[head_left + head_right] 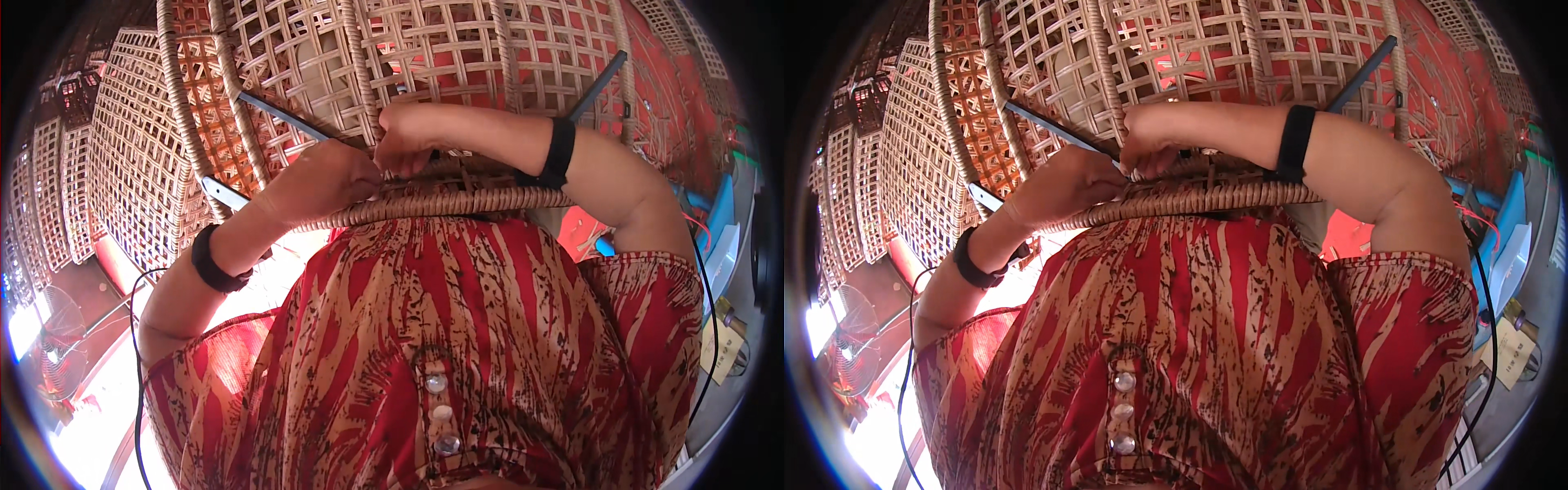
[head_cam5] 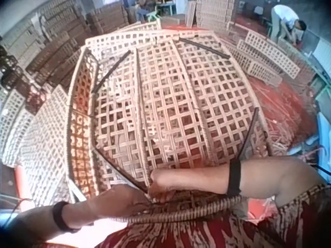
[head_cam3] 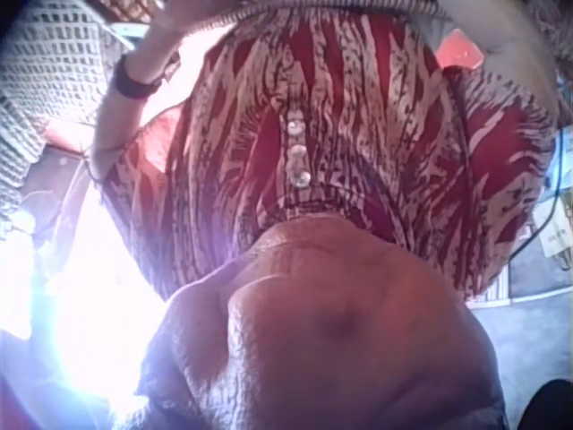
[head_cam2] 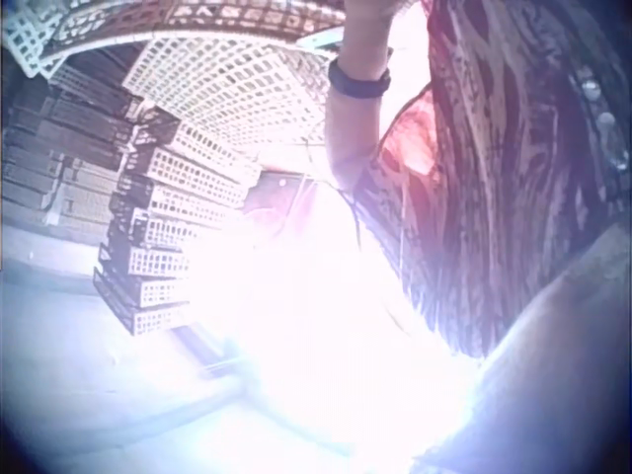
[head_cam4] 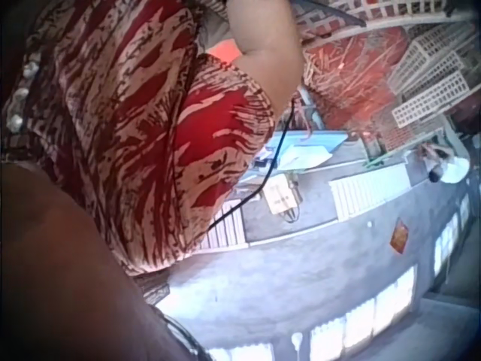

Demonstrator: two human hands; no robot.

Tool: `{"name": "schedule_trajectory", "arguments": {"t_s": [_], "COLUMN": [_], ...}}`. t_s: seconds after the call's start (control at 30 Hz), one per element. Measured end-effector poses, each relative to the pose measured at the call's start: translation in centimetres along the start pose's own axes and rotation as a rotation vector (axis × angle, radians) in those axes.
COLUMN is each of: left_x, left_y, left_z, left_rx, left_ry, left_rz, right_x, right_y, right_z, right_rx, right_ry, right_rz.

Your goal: Weaving and stapling wicker strands onto a furniture frame.

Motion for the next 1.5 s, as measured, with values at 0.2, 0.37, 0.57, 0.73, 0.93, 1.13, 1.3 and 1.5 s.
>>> {"name": "schedule_trajectory", "arguments": {"t_s": [0.2,0.37,0.57,0.73,0.93,1.13,1.3,1.5], "left_x": [0.1,0.0,-10.6,-16.0,-12.7,-5.9,-5.6,-6.3], "left_y": [1.5,7.4,13.2,10.2,7.4,4.6,4.8,4.2], "left_z": [1.9,5.4,-0.4,-6.5,-4.9,-3.8,-4.6,-1.8], "left_rx": [0.005,0.217,0.76,0.347,0.324,0.375,0.353,0.428], "left_ry": [0.092,0.419,1.283,0.42,0.601,1.071,1.084,1.033], "left_rz": [0.299,0.372,0.664,0.408,0.827,0.958,0.95,0.638], "right_x": [-0.3,0.3,-0.1,0.0,0.3,3.3,2.9,1.5], "right_y": [-0.3,-0.2,0.0,0.4,0.3,0.7,0.3,0.7], "right_z": [0.5,1.0,-0.3,0.0,-0.8,-3.6,-3.8,-3.9], "right_rx": [0.04,0.118,0.092,0.096,0.12,0.222,0.255,0.256], "right_ry": [-0.05,-0.078,-0.055,-0.058,-0.085,-0.164,-0.161,-0.123], "right_rz": [0.033,-0.01,0.004,0.003,0.04,0.075,0.125,0.121]}}
Point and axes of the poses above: each hand's wrist, its own y-axis away from the middle knuckle, its own x-axis out of the back of the hand, z = x × y, the point moved 2 cm from there along -y, towards the middle knuckle
